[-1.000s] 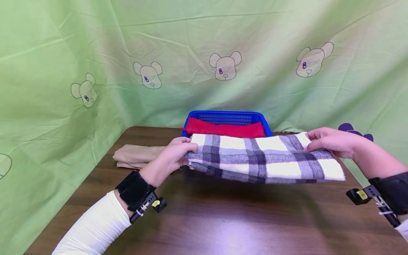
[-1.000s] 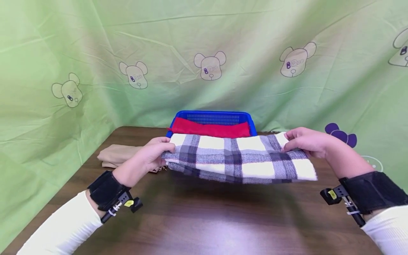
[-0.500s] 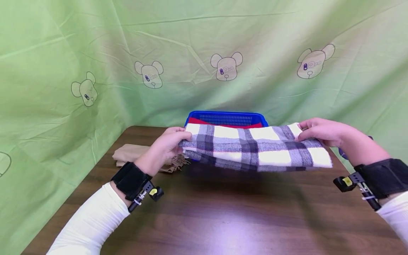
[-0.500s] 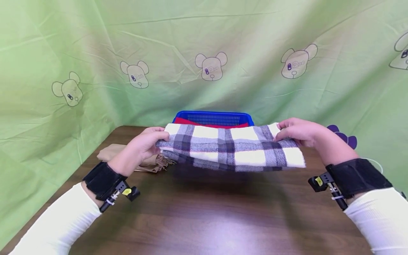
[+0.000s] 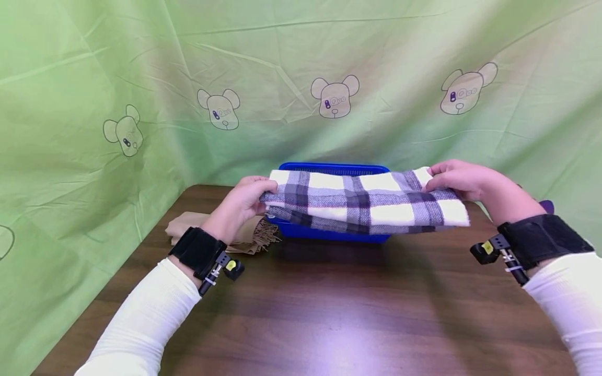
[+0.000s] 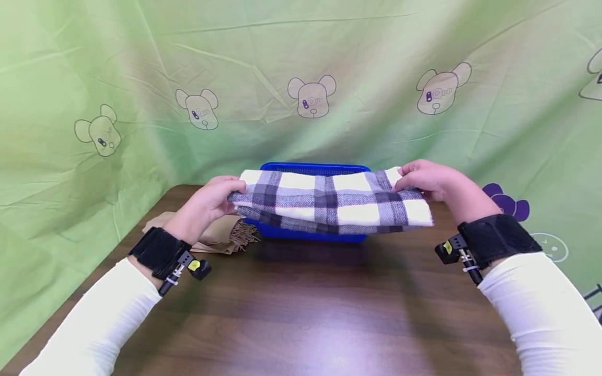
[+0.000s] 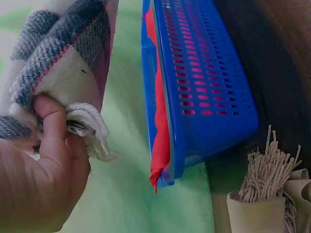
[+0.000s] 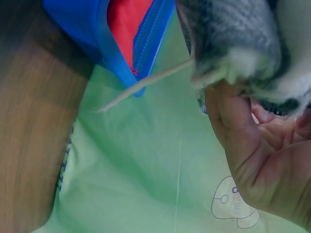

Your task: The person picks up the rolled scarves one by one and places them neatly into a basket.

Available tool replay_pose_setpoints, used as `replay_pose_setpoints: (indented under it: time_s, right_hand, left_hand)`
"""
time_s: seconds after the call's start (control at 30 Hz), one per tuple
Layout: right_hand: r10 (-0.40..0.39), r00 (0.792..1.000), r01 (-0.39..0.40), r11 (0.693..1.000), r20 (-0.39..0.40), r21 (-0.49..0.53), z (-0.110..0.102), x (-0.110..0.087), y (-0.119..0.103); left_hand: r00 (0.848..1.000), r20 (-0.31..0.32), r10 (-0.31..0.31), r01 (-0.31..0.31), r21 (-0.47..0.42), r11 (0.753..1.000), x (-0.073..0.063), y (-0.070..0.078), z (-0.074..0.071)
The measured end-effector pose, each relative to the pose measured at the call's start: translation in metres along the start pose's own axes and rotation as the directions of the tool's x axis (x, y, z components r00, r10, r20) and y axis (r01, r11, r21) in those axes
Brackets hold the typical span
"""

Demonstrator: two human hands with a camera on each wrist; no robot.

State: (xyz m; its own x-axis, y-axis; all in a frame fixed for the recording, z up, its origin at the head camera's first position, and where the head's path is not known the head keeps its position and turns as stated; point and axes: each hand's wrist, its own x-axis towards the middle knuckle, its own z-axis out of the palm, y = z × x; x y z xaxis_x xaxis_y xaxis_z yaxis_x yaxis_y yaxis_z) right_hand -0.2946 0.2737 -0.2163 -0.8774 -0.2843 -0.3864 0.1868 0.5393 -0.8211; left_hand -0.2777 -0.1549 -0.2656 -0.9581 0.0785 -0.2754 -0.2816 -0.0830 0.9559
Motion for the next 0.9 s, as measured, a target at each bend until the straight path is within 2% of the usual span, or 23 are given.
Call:
replay_pose_setpoints:
  time_s: [0.37,0.6,0.9]
  right_hand:
    - [-0.04,0.995,0.032,0.996,-0.092,-0.08,-0.002,0.021,-0.003]
    - [-0.061,0.988,0.05,0.995,-0.139,-0.084,0.001,0.035,-0.005]
    - [-0.076,0.968,0.052,0.993,-0.239,-0.107,0.006,0.048,-0.003]
  left_hand:
    - [0.999,-0.012,0.03,-0.03,-0.01,0.999,0.027,0.006,-0.002]
    - [0.998,-0.057,0.04,-0.041,-0.016,0.999,0.042,0.008,-0.004]
    - [0.991,-0.106,0.077,-0.08,-0.022,0.997,0.061,0.007,-0.003]
